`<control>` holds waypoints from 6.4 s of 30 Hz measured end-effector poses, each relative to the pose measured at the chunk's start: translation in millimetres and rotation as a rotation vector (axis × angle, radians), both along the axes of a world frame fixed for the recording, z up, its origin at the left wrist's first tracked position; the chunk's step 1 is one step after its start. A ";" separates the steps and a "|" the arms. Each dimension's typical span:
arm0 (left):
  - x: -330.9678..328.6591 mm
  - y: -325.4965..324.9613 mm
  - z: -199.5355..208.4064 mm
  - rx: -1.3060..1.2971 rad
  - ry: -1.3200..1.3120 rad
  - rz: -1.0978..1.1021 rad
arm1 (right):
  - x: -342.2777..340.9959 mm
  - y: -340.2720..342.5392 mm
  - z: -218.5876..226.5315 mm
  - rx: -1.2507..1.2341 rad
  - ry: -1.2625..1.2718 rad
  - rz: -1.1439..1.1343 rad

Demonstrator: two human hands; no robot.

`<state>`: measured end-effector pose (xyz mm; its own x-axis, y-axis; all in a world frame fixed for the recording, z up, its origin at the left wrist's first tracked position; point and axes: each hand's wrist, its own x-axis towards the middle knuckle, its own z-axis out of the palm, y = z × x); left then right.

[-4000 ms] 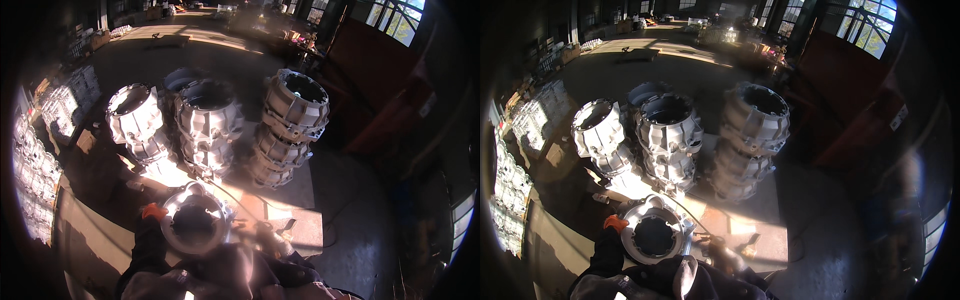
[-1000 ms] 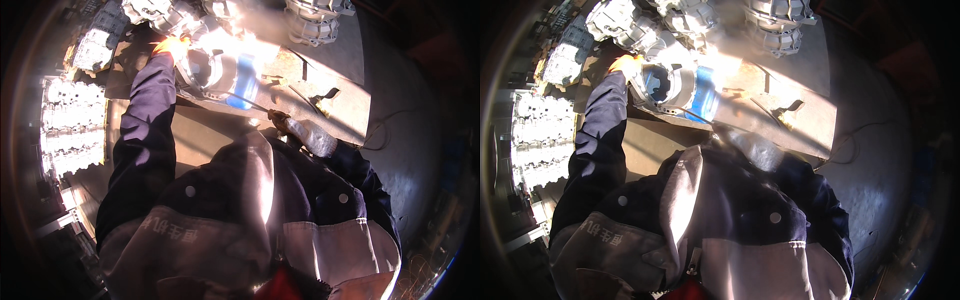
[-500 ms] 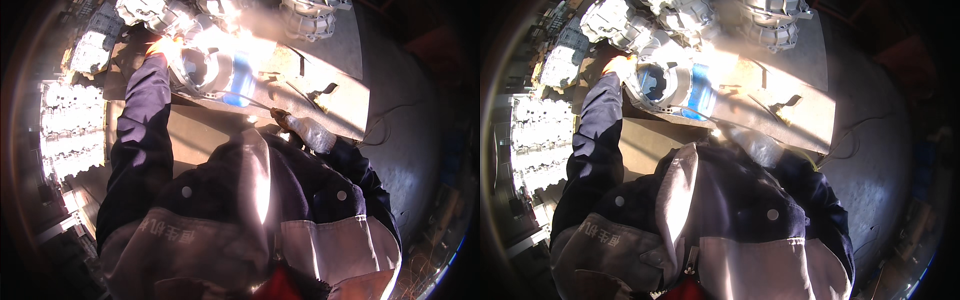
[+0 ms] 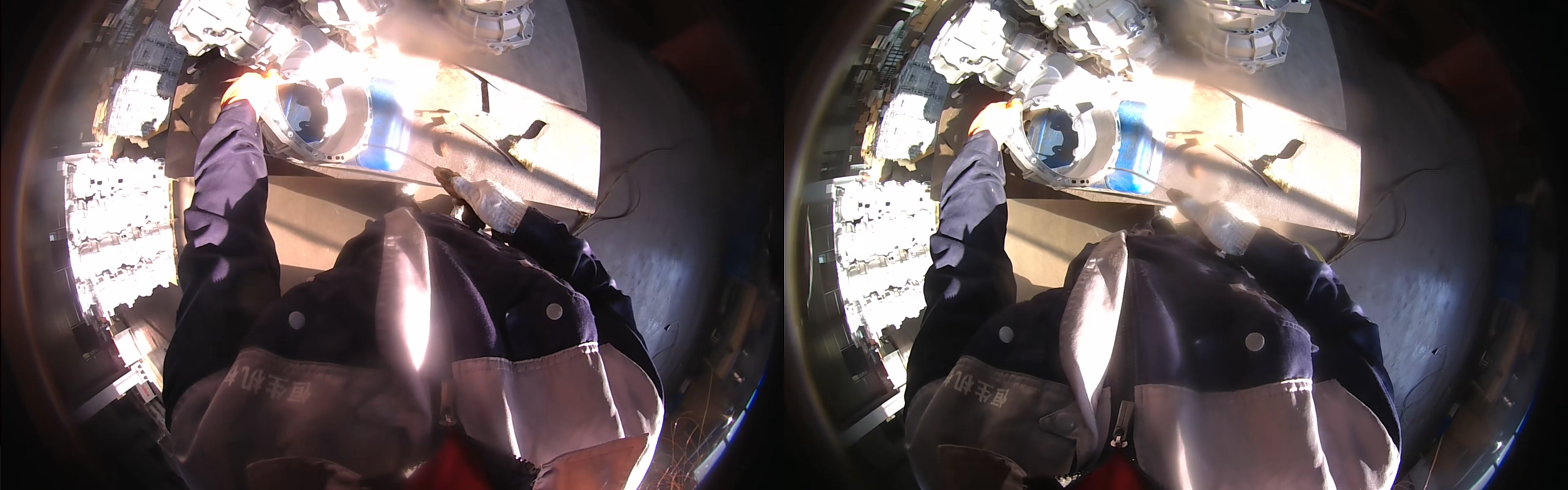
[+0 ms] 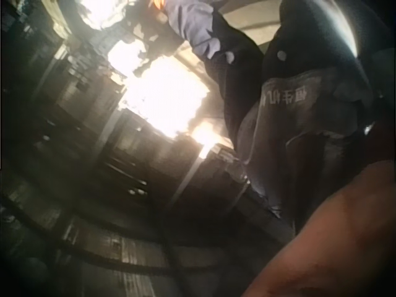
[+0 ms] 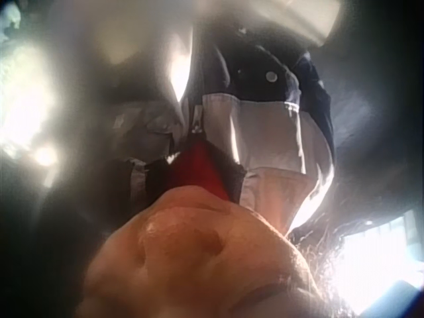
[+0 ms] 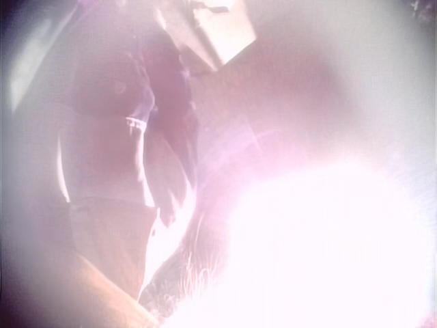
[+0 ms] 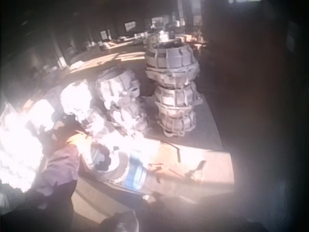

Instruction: The person works a small metal piece on a workbench with a handheld die grinder, then carries it to a welding station, puts on a welding helmet, and welds a large metal casting, with visible welding sparks and arc light.

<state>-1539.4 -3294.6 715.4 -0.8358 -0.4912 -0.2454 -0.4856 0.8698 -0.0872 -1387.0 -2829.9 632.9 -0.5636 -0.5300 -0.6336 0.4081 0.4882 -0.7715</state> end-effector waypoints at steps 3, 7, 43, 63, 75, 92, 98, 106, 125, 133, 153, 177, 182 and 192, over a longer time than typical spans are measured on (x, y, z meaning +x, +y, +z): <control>-3.9 -16.4 -14.2 -0.030 0.082 -0.060 | -2.9 -8.9 5.1 0.051 0.043 -0.010; -3.6 -24.1 -19.4 0.000 0.086 -0.026 | -3.8 -11.8 5.7 0.192 0.000 0.071; 18.1 22.5 12.2 -0.039 0.090 -0.265 | -58.9 -55.8 -61.4 -0.106 0.006 -0.538; 24.7 7.8 1.8 0.024 0.186 -0.418 | -44.5 -10.2 -29.1 -0.246 -0.236 -0.642; 15.2 -8.1 1.5 0.055 0.179 -0.626 | -36.6 -0.5 -49.5 -0.640 -0.679 -0.848; 13.6 -1.8 1.1 0.035 0.177 -0.440 | -34.3 -19.8 -110.0 -0.996 -0.253 -0.881; 17.0 8.2 2.8 -0.150 0.212 -0.373 | -40.8 -31.4 -141.8 -1.277 -0.573 -0.964; -6.4 -0.5 12.4 0.095 0.001 -0.397 | -44.5 -41.0 -130.0 -0.647 0.870 -0.535; -16.2 19.1 13.7 -0.115 0.044 -0.541 | -38.6 -30.4 -133.9 -0.744 0.610 -0.499; -6.7 33.0 19.3 -0.113 0.022 -0.547 | -25.5 -26.0 -96.6 -1.060 -0.159 -0.807; -4.4 34.1 17.4 -0.075 0.079 -0.528 | -17.5 -27.5 -90.1 -0.775 0.513 -0.642; -7.2 23.5 12.3 -0.059 0.099 -0.578 | -21.0 -17.4 -93.0 -0.515 0.829 -0.442; -6.1 31.9 16.8 -0.100 0.077 -0.567 | -20.9 -21.8 -113.8 -0.604 0.802 -0.443; -4.9 33.6 16.3 -0.026 0.071 -0.495 | -17.0 -25.4 -129.5 -0.741 0.540 -0.615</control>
